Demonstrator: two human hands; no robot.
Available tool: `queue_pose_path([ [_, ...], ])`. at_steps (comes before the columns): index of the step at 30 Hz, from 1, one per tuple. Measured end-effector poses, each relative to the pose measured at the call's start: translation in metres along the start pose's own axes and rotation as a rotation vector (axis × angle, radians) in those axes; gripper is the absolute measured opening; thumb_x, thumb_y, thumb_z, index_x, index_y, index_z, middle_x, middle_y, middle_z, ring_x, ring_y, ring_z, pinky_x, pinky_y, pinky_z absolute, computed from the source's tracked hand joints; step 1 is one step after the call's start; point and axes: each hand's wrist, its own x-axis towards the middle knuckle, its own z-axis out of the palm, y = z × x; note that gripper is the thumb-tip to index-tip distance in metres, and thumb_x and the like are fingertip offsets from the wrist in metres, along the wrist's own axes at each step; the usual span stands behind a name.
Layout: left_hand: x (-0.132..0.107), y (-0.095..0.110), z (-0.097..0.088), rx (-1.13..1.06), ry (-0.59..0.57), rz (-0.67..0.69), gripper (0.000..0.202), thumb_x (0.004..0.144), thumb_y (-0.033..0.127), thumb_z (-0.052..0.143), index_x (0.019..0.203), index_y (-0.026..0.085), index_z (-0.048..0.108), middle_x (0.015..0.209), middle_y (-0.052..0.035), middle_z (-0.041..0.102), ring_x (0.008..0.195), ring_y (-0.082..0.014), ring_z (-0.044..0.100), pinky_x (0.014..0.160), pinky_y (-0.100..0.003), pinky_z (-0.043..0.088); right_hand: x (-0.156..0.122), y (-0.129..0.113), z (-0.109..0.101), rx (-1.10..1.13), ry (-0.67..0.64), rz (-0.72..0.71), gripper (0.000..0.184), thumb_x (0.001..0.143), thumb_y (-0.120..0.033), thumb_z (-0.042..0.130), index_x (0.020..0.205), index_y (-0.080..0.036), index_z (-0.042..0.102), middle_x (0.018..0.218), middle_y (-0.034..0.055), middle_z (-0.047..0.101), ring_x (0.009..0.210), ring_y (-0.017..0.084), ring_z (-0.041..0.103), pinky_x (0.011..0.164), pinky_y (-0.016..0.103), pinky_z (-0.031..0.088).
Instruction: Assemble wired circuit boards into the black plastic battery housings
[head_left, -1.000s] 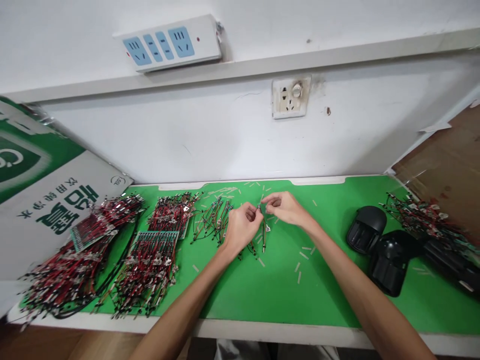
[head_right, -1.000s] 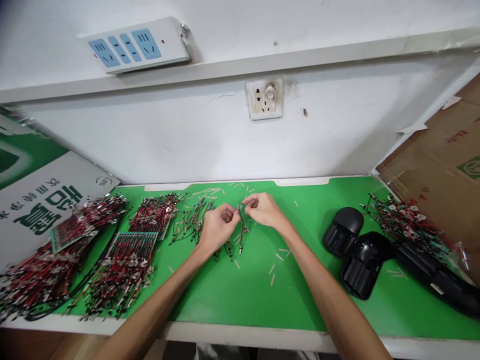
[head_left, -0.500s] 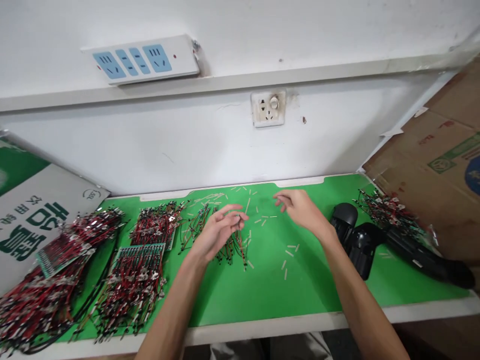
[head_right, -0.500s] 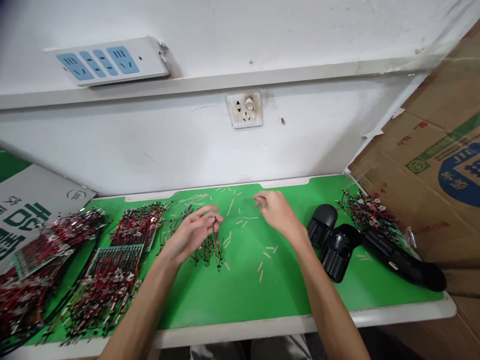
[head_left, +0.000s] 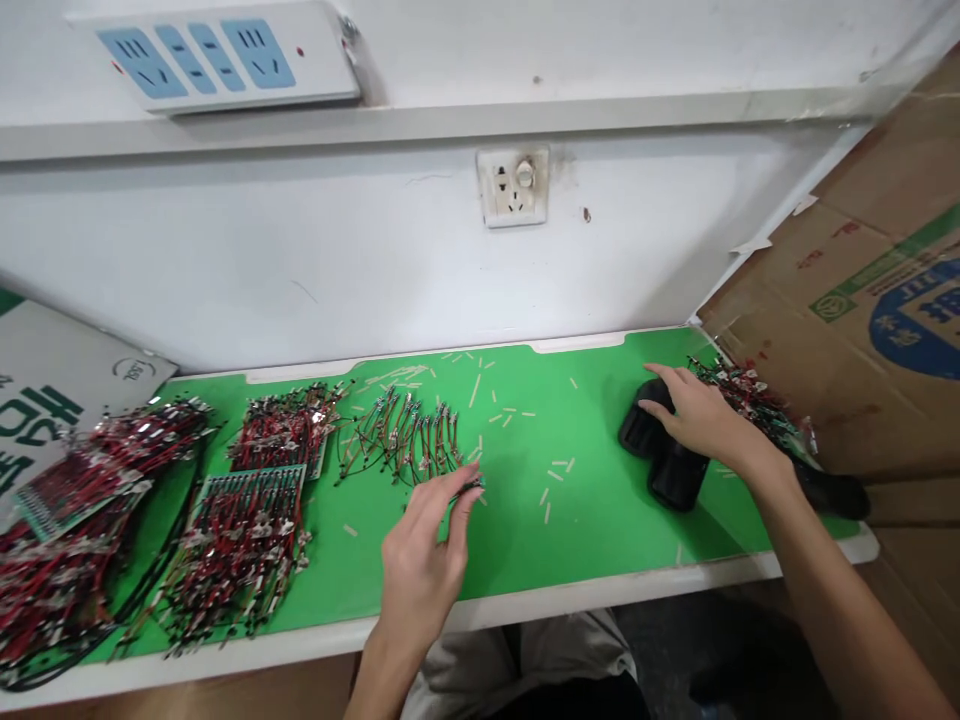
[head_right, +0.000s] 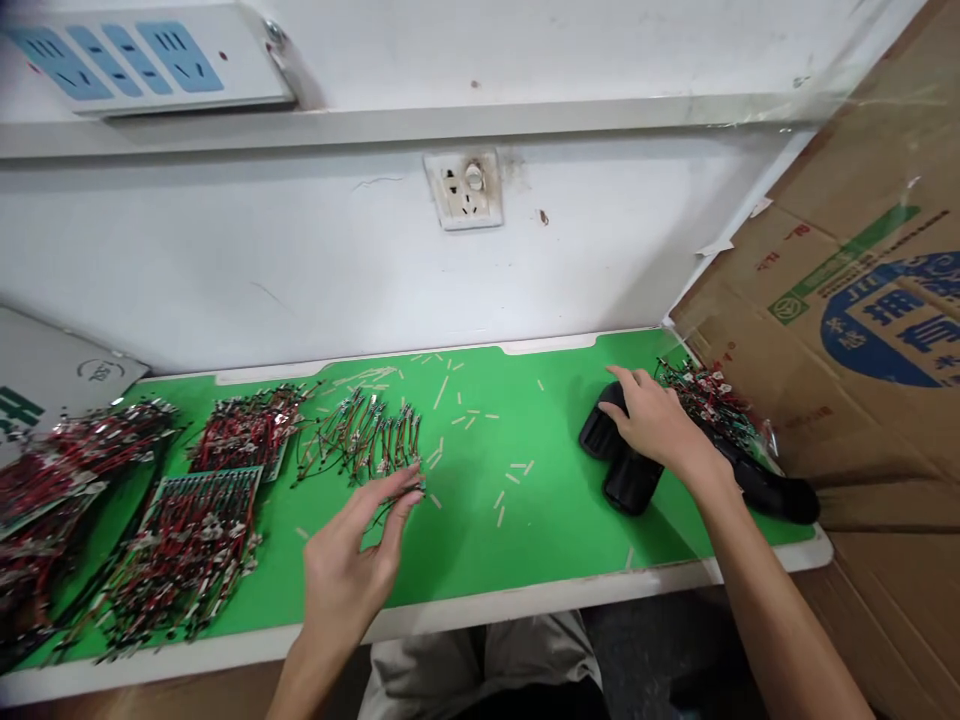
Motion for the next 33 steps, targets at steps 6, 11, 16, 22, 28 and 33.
queue_pose_path([
  [6,-0.011,0.009,0.01,0.032,-0.042,0.053,0.024,0.095,0.013,0.062,0.108,0.028,0.075,0.11,-0.0001,0.077,0.102,-0.0153,0.073,0.095,-0.027,0.059,0.007,-0.042,-0.006,0.08,-0.101,-0.028,0.064,0.1,-0.064,0.05,0.142,-0.016,0.058,0.131,0.021,0.054,0.109,0.036,0.067,0.102,0.047,0.051],
  [11,-0.022,0.005,0.009,0.026,-0.059,0.008,0.019,0.096,0.015,0.062,0.102,0.027,0.076,0.112,-0.0029,0.075,0.1,-0.0155,0.073,0.092,-0.027,0.06,0.005,-0.064,-0.002,0.179,-0.208,-0.159,0.07,0.095,-0.069,0.058,0.152,-0.028,0.05,0.142,0.0161,0.052,0.117,0.034,0.064,0.106,0.046,0.048],
  [16,-0.033,0.002,0.009,0.007,-0.035,-0.019,0.02,0.096,0.014,0.062,0.109,0.025,0.072,0.107,-0.0018,0.076,0.1,-0.0144,0.072,0.094,-0.026,0.058,-0.003,-0.088,-0.004,0.268,-0.249,-0.199,0.056,0.092,-0.065,0.065,0.129,-0.023,0.065,0.125,0.0129,0.064,0.114,0.033,0.063,0.105,0.047,0.047],
  [22,-0.035,-0.001,0.006,0.009,-0.068,-0.019,0.019,0.098,0.015,0.06,0.11,0.024,0.071,0.107,-0.003,0.075,0.101,-0.016,0.071,0.094,-0.029,0.056,-0.049,-0.124,0.014,0.601,-0.019,-0.25,0.061,0.087,-0.034,0.077,0.14,-0.025,0.047,0.136,0.0115,0.049,0.126,0.029,0.055,0.111,0.043,0.046],
  [28,-0.029,0.003,0.009,0.049,-0.189,0.0,0.016,0.098,0.017,0.061,0.105,0.024,0.073,0.109,-0.0035,0.073,0.103,-0.0166,0.068,0.092,-0.031,0.055,-0.094,-0.135,0.052,0.646,0.142,-0.168,0.052,0.083,-0.03,0.082,0.13,-0.028,0.06,0.139,0.0126,0.034,0.135,0.034,0.047,0.114,0.052,0.045],
  [33,-0.031,0.008,0.02,0.07,-0.264,0.027,0.019,0.098,0.015,0.059,0.106,0.024,0.075,0.106,-0.0034,0.071,0.097,-0.0156,0.068,0.086,-0.03,0.054,-0.108,-0.127,0.059,0.711,0.12,-0.128,0.036,0.089,-0.049,0.078,0.113,-0.027,0.062,0.152,0.0118,0.038,0.133,0.036,0.047,0.109,0.059,0.046],
])
